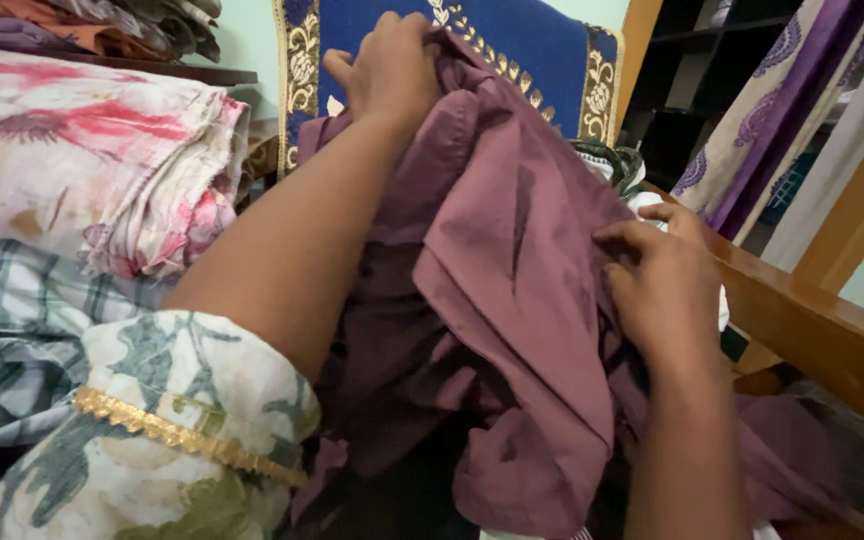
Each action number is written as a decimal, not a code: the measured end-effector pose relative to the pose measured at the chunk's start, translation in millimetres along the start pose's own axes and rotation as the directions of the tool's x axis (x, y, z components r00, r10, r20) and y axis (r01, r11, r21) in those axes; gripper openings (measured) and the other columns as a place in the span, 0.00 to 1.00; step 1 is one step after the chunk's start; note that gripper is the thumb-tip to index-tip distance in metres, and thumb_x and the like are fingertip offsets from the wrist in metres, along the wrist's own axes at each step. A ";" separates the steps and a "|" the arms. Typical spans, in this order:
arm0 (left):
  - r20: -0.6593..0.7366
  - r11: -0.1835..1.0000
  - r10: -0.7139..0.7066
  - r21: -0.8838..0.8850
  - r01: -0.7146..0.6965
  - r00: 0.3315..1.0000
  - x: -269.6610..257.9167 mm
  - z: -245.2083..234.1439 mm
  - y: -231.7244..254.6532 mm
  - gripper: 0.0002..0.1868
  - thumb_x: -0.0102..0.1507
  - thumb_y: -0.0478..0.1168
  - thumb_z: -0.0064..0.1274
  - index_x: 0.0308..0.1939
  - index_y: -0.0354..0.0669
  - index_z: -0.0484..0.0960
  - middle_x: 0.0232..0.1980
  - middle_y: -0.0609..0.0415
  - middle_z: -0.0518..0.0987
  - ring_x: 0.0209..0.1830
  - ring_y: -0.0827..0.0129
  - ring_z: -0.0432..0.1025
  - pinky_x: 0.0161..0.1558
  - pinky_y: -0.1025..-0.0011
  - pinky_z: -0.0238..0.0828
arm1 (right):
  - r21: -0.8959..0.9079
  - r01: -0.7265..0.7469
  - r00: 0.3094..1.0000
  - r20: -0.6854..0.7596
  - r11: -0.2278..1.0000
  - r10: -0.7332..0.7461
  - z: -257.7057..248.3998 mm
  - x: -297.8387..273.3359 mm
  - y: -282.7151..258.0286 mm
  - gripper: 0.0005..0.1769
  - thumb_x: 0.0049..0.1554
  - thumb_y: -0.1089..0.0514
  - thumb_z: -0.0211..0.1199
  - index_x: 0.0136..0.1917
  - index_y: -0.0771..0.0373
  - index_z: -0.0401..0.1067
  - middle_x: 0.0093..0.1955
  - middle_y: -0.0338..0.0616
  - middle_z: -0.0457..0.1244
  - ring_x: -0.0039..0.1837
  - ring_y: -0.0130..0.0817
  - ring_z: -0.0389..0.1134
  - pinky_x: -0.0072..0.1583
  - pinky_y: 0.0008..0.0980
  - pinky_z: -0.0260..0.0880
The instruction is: The person folds a maroon shirt by hand, laying it flat, smoothing the fabric, and folding the sides inward.
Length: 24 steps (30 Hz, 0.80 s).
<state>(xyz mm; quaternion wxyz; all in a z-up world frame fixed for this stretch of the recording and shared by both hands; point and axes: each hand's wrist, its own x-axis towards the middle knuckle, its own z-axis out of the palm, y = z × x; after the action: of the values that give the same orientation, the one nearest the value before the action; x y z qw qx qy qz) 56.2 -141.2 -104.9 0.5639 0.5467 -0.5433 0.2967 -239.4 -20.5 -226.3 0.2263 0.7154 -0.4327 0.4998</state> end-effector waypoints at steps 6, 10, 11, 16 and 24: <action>0.008 0.997 -0.043 0.058 0.043 0.999 6.8 2.8 -13.0 0.08 0.66 0.45 0.50 0.46 0.57 0.82 0.49 0.54 0.78 0.54 0.57 0.73 0.57 0.42 0.47 | 0.159 -0.104 0.994 0.033 0.982 0.100 -5.0 3.6 12.4 0.10 0.55 0.65 0.65 0.49 0.58 0.82 0.49 0.48 0.68 0.53 0.44 0.70 0.55 0.37 0.68; -0.083 0.999 -0.028 0.040 0.032 0.996 17.6 1.3 -15.6 0.08 0.64 0.45 0.52 0.46 0.56 0.82 0.49 0.53 0.78 0.53 0.57 0.73 0.58 0.36 0.45 | 0.434 -0.100 0.992 0.108 0.895 0.059 -1.7 7.3 0.0 0.10 0.55 0.61 0.66 0.50 0.59 0.82 0.45 0.42 0.68 0.50 0.35 0.69 0.53 0.30 0.66; -0.112 0.999 -0.024 0.020 0.026 0.993 18.9 0.8 -15.6 0.09 0.63 0.46 0.53 0.46 0.55 0.82 0.48 0.53 0.78 0.52 0.56 0.73 0.57 0.34 0.44 | 0.484 -0.102 0.990 0.132 0.869 0.043 -0.7 7.6 -3.1 0.10 0.56 0.60 0.66 0.51 0.59 0.82 0.45 0.41 0.68 0.49 0.33 0.69 0.53 0.29 0.66; -0.169 0.997 0.063 -0.028 -0.068 0.984 19.2 -4.8 -10.0 0.09 0.64 0.43 0.54 0.47 0.54 0.82 0.52 0.52 0.79 0.53 0.53 0.73 0.57 0.33 0.45 | 0.447 -0.164 0.979 0.180 0.879 0.091 4.6 5.6 -15.2 0.14 0.53 0.52 0.71 0.51 0.59 0.82 0.45 0.41 0.64 0.49 0.33 0.66 0.52 0.30 0.64; -0.125 0.998 0.066 -0.003 -0.067 0.990 22.0 -11.8 2.7 0.10 0.64 0.41 0.54 0.49 0.54 0.82 0.54 0.52 0.79 0.55 0.53 0.73 0.58 0.34 0.47 | 0.341 -0.117 0.990 0.118 0.933 0.081 28.9 5.2 -2.9 0.20 0.52 0.49 0.74 0.53 0.62 0.80 0.45 0.46 0.61 0.52 0.39 0.64 0.53 0.35 0.63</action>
<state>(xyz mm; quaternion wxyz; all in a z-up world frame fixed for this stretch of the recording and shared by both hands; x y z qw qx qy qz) 62.3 -135.2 -81.3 0.5884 0.5067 -0.5258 0.3471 -221.3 -42.9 -232.8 0.0489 0.7458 -0.3844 0.5420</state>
